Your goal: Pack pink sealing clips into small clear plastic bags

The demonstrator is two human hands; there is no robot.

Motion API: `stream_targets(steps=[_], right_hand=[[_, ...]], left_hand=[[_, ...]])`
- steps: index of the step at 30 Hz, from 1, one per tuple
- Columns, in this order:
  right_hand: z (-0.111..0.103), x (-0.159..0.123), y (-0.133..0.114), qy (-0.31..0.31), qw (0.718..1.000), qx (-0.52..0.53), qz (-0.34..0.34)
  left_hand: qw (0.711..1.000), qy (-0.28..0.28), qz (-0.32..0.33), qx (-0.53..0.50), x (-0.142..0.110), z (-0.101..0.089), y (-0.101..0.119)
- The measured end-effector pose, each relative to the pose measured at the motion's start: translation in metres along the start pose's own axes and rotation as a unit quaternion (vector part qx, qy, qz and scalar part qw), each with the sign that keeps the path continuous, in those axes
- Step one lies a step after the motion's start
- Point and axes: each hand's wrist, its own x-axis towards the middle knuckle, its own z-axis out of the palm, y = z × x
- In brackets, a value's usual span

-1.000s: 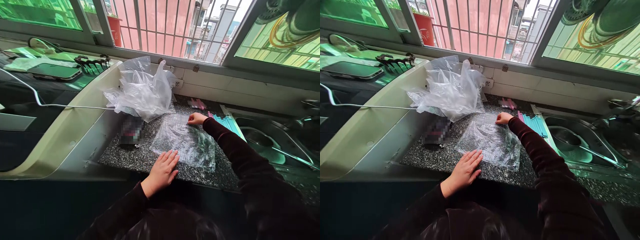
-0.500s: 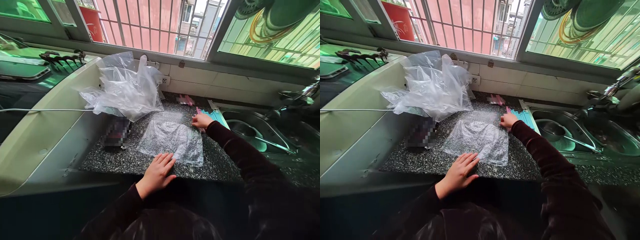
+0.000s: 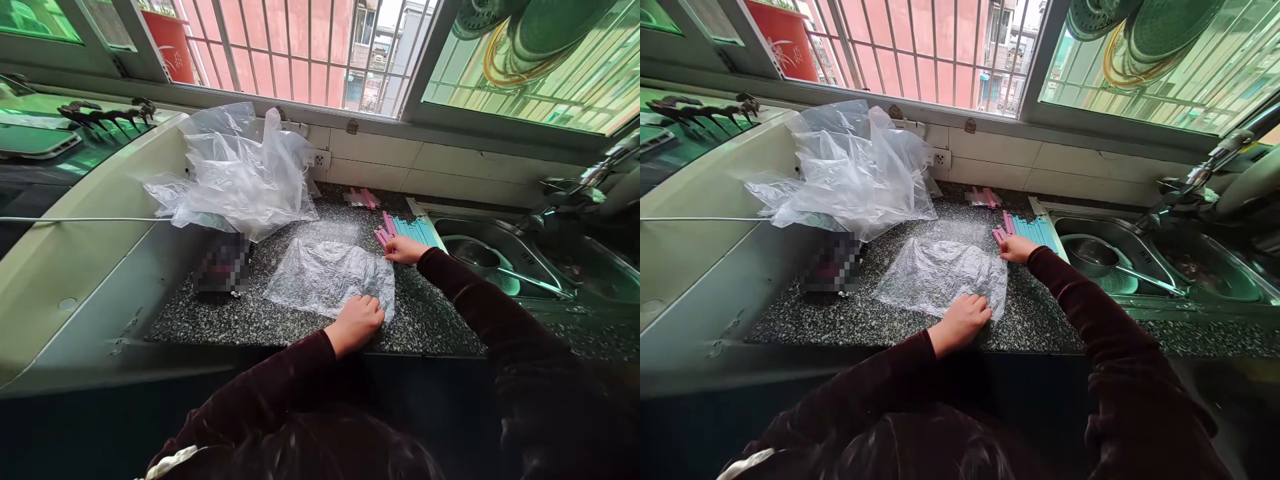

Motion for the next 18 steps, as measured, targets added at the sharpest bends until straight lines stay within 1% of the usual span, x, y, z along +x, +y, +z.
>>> stream_targets(steps=[4, 7, 11, 14, 16, 18], right_hand=[[-0.003, -0.019, 0.007, -0.006, 0.999, 0.044, 0.01], [0.001, -0.039, 0.011, 0.022, 0.998, 0.06, -0.001], [0.02, -0.06, 0.01, 0.09, 0.994, 0.036, -0.055], [0.032, -0.063, 0.004, 0.124, 0.983, 0.084, -0.106], [0.031, -0.06, -0.001, 0.138, 0.972, 0.134, -0.137], [0.022, -0.057, -0.008, 0.144, 0.959, 0.182, -0.165]], left_hand=[[0.999, 0.049, -0.009, -0.018, -0.011, -0.001, 0.0], [0.992, 0.107, -0.027, -0.054, -0.022, -0.006, 0.0], [0.975, 0.183, -0.044, -0.119, -0.032, -0.014, 0.0], [0.962, 0.211, -0.05, -0.165, -0.038, -0.022, 0.001], [0.951, 0.225, -0.058, -0.204, -0.042, -0.029, 0.003], [0.932, 0.247, -0.07, -0.256, -0.047, -0.038, 0.003]])
